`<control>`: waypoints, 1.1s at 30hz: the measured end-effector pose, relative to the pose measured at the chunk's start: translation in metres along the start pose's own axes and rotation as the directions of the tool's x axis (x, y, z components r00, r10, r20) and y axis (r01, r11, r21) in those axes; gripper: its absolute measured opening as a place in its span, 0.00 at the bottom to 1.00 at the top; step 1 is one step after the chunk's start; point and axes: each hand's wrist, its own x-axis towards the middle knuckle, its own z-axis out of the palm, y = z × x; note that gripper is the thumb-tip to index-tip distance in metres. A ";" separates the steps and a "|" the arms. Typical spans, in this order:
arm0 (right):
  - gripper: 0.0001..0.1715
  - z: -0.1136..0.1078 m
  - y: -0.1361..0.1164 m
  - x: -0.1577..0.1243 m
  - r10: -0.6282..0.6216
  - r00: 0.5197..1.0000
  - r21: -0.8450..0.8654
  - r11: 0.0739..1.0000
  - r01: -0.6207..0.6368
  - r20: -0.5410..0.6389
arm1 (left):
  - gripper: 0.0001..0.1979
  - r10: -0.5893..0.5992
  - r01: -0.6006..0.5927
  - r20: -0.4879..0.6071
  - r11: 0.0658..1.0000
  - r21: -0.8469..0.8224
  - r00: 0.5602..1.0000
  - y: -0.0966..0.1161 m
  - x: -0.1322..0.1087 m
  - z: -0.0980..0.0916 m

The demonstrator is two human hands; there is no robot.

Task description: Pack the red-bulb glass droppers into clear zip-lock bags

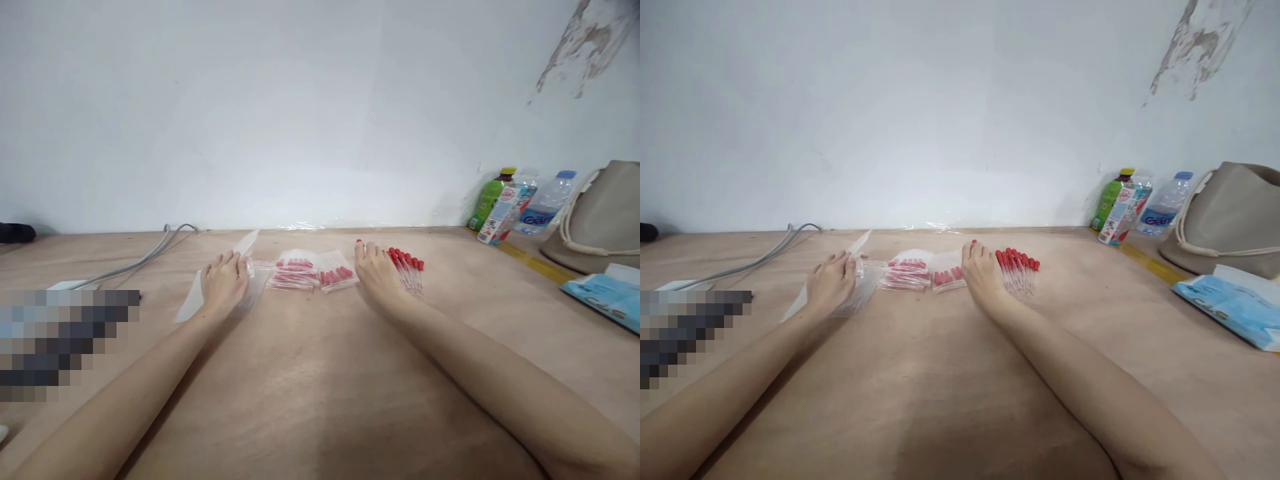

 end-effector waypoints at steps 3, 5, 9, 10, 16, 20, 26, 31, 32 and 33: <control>0.21 -0.004 0.023 -0.004 -0.008 0.997 0.217 0.976 0.025 -0.075 | 0.21 0.132 -0.140 -0.116 0.988 -0.065 0.984 0.021 -0.011 -0.018; 0.19 -0.001 0.039 -0.012 0.092 0.990 0.441 0.897 -0.036 -0.105 | 0.21 0.335 -0.359 -0.176 0.924 -0.130 0.926 0.041 -0.028 -0.028; 0.17 0.010 0.067 -0.037 0.231 0.972 0.726 0.663 -0.182 0.033 | 0.20 0.821 -0.802 -0.069 0.531 -0.274 0.567 0.076 -0.071 -0.039; 0.16 0.012 0.072 -0.044 0.203 0.978 0.741 0.651 -0.165 0.040 | 0.19 0.875 -0.832 -0.043 0.443 -0.333 0.483 0.080 -0.078 -0.040; 0.12 0.014 0.089 -0.069 -0.106 0.993 0.685 0.719 0.116 -0.057 | 0.25 0.960 -0.832 0.061 0.269 -0.485 0.275 0.073 -0.073 -0.036; 0.16 0.015 0.088 -0.071 -0.250 0.967 0.693 0.705 0.149 0.047 | 0.21 0.820 -0.744 0.007 0.523 -0.416 0.572 0.077 -0.078 -0.033; 0.18 0.012 0.078 -0.072 -0.232 0.967 0.574 0.808 0.129 0.109 | 0.21 0.794 -0.678 0.095 0.568 -0.466 0.600 0.089 -0.105 -0.036; 0.18 0.006 0.062 -0.068 -0.239 0.969 0.507 0.844 0.172 0.068 | 0.22 0.930 -0.786 0.116 0.358 -0.505 0.349 0.080 -0.084 -0.039; 0.18 0.006 0.059 -0.067 -0.238 0.969 0.505 0.845 0.173 0.066 | 0.20 0.920 -0.786 0.087 0.373 -0.494 0.382 0.079 -0.082 -0.038; 0.16 0.007 0.056 -0.067 -0.232 0.971 0.509 0.844 0.168 0.065 | 0.19 0.892 -0.768 0.057 0.417 -0.486 0.448 0.080 -0.082 -0.036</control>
